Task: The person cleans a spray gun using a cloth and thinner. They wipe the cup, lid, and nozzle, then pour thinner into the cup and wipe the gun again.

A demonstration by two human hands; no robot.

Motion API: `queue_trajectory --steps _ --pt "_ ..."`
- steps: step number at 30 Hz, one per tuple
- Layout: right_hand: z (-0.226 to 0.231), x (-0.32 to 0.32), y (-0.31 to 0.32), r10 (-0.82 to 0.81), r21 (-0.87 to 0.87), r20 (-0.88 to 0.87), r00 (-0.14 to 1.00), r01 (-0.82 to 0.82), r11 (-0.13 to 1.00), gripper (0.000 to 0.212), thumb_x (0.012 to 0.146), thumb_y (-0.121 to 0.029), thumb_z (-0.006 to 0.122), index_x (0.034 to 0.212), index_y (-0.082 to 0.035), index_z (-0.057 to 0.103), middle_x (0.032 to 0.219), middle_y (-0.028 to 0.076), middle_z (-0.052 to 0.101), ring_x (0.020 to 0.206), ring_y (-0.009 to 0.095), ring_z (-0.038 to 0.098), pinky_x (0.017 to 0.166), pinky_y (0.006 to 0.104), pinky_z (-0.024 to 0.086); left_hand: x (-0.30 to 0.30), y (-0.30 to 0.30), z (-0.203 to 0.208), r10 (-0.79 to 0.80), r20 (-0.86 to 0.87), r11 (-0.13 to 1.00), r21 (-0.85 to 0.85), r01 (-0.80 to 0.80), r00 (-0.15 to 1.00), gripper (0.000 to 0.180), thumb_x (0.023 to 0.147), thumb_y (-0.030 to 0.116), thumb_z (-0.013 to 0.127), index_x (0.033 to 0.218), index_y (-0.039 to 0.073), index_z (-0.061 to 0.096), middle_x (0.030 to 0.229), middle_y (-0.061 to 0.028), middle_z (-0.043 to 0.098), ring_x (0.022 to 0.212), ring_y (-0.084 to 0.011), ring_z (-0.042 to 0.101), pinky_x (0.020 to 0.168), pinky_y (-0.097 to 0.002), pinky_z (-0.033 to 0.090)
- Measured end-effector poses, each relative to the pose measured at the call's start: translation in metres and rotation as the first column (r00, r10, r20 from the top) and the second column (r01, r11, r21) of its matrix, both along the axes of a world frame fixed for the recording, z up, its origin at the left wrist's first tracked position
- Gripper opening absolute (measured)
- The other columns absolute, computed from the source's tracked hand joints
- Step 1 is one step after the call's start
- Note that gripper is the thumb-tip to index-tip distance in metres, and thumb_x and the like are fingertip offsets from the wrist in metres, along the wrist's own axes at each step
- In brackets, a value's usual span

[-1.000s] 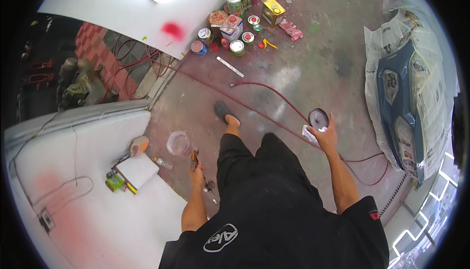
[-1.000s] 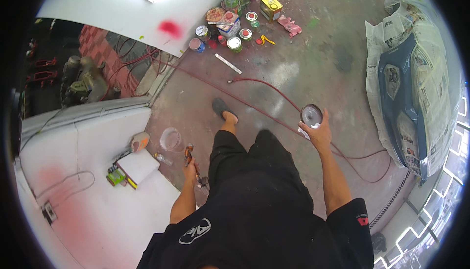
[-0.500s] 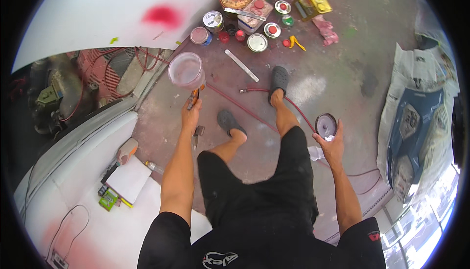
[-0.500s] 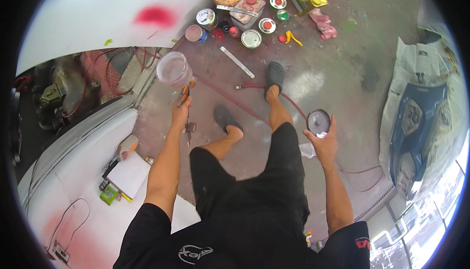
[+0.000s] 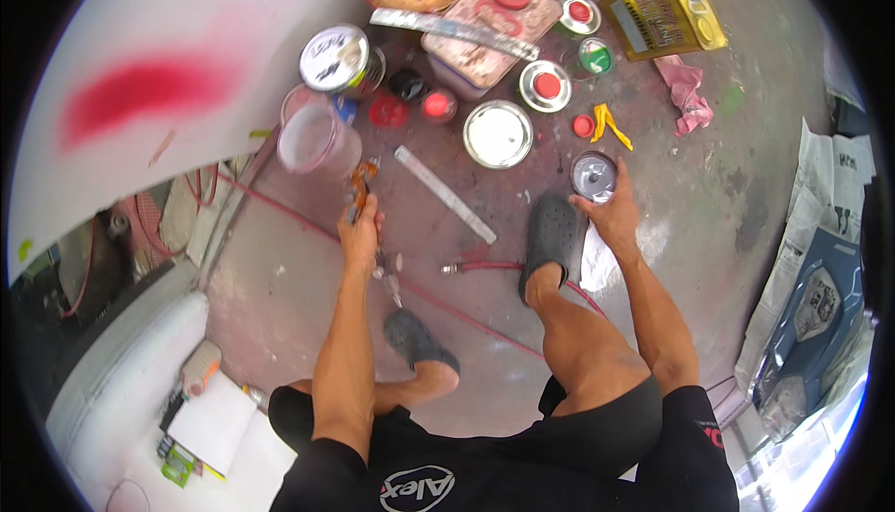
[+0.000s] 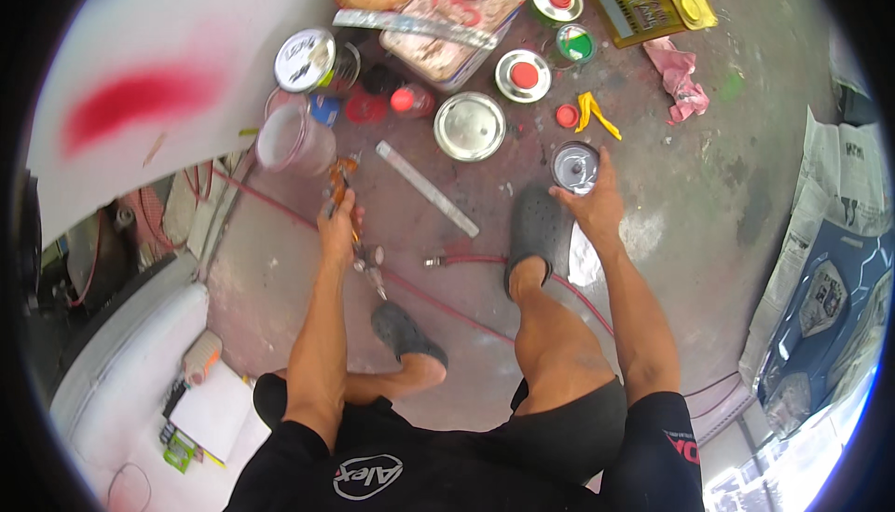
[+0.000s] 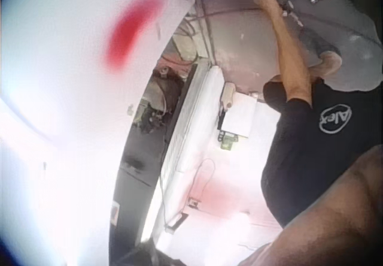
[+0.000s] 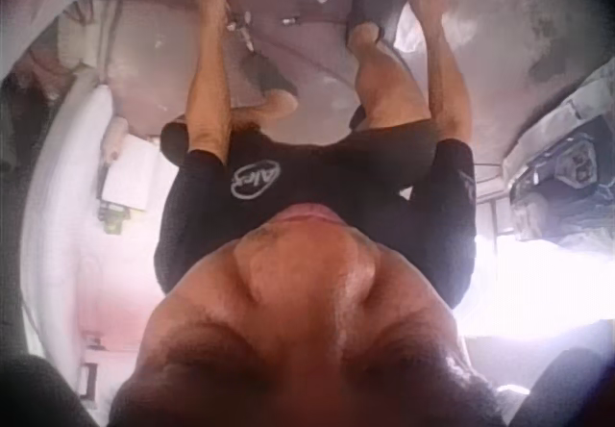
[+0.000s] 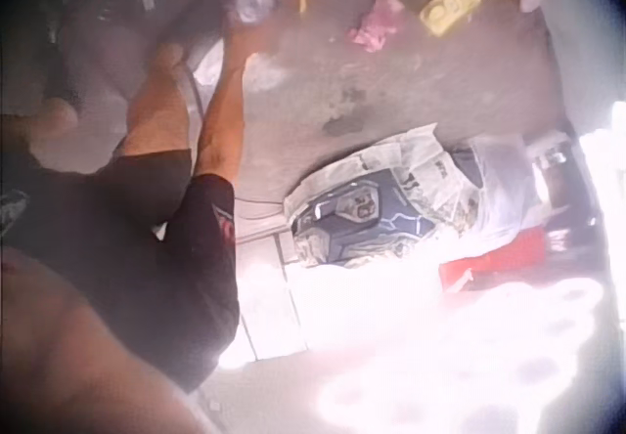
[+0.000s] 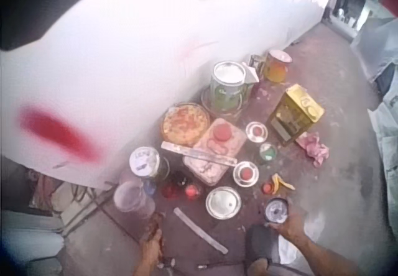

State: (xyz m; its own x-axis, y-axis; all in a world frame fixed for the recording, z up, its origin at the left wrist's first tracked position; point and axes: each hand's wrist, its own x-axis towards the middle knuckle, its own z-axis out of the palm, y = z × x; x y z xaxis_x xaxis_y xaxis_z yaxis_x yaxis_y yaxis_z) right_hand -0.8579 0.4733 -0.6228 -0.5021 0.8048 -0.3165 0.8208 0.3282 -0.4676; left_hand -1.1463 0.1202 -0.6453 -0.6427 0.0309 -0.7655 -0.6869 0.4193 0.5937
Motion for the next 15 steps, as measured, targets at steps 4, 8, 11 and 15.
queue_trajectory --steps 4,8,11,15 --pt "-0.053 0.012 0.018 -0.048 0.007 0.004 0.999 0.048 0.999 0.135 0.066 -0.04 0.105 0.172 -0.009 0.028 0.168 0.024 0.046 0.146 0.042 0.058 0.115 0.0489 0.054 0.017 0.017 -0.04 0.084 -0.143 0.996 0.022 -0.082 0.986 0.03 0.106 0.035 0.078 0.119 0.009 0.071 0.083 0.0007 0.067 0.064 -0.0056 0.058 0.053 -0.0231 0.042" --pt "-0.044 0.017 0.004 -0.087 -0.033 0.069 0.994 0.09 0.995 0.136 0.065 -0.032 0.105 0.174 -0.013 0.025 0.171 0.031 0.035 0.138 0.052 0.06 0.109 0.0538 0.057 0.025 0.013 -0.037 0.039 -0.138 0.999 -0.011 -0.041 0.99 0.034 0.106 0.033 0.078 0.127 0.008 0.071 0.09 0.0006 0.068 0.071 -0.0062 0.062 0.056 -0.0228 0.044" --pt "-0.029 0.034 -0.009 -0.133 -0.058 0.115 0.985 0.14 0.988 0.123 0.072 -0.019 0.099 0.172 -0.012 0.028 0.165 0.036 0.038 0.131 0.055 0.063 0.106 0.0545 0.059 0.02 0.007 -0.05 -0.018 -0.191 1.0 0.001 0.018 0.981 0.036 0.106 0.031 0.077 0.132 0.007 0.07 0.095 0.0002 0.069 0.078 -0.0082 0.065 0.061 -0.0245 0.049" --pt "-0.069 0.163 -0.037 -0.005 -0.035 0.423 0.906 0.022 0.999 0.054 0.088 -0.005 0.073 0.142 -0.002 0.063 0.133 0.036 0.065 0.115 0.052 0.072 0.099 0.0543 0.061 0.026 0.016 -0.086 -0.166 -0.213 0.986 -0.038 0.161 0.963 0.04 0.105 0.03 0.077 0.136 0.006 0.067 0.101 -0.0001 0.069 0.083 -0.0098 0.067 0.064 -0.0275 0.049"
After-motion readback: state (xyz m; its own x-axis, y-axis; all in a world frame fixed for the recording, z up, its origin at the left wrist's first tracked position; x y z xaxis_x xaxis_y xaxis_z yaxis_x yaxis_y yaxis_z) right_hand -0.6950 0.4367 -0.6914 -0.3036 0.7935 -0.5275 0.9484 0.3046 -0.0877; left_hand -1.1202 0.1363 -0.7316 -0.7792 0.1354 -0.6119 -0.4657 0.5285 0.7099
